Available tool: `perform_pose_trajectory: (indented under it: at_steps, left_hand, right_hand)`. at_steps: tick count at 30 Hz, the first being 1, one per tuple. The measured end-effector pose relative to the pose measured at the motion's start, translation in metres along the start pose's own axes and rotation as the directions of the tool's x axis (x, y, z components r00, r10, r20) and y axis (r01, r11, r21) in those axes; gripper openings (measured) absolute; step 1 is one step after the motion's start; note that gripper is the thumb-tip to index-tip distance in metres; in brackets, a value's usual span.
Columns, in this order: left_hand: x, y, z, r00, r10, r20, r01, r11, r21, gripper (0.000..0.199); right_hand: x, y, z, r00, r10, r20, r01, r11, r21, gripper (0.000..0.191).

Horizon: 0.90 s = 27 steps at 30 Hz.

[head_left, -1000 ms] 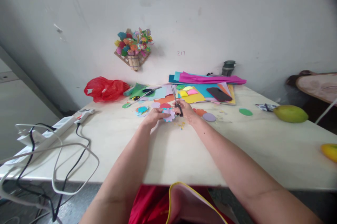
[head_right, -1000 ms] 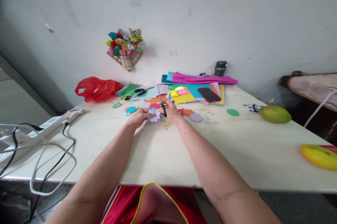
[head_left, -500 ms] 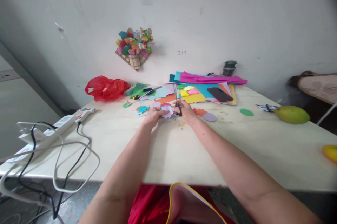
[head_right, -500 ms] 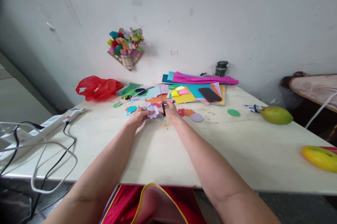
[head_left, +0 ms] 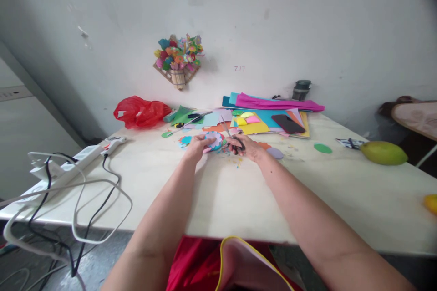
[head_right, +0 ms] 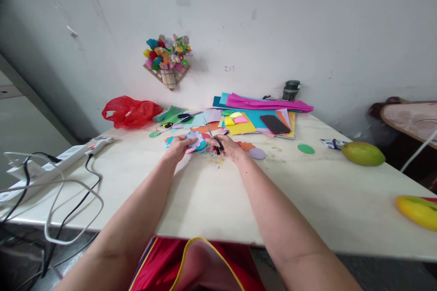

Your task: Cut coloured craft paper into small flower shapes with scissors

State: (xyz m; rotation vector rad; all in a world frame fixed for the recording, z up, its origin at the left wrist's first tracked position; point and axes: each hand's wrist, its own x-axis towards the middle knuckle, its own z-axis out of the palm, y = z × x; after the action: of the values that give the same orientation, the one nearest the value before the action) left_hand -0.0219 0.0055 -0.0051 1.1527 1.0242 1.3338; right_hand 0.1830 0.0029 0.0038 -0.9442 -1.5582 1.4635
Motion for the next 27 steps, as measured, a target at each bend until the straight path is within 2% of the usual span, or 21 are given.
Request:
perform_pose_trajectory:
  at_steps: [6, 12, 27]
  left_hand:
    - [0.0002, 0.0005, -0.0009, 1.000, -0.004, -0.022, 0.002, 0.998, -0.062, 0.031]
    - [0.0004, 0.0005, 0.0009, 0.999, -0.030, -0.038, 0.026, 0.994, -0.104, 0.028]
    - [-0.0020, 0.0024, 0.0020, 1.000, -0.021, -0.010, 0.020, 0.995, -0.097, 0.029]
  right_hand:
    - [-0.0013, -0.0003, -0.0053, 0.986, -0.015, 0.169, 0.040, 0.989, -0.142, 0.034]
    - [0.0011, 0.0045, -0.0074, 0.970, 0.003, 0.244, 0.045, 0.980, -0.192, 0.034]
    - [0.0040, 0.0096, -0.0072, 0.969, 0.008, 0.246, 0.044, 0.977, -0.208, 0.031]
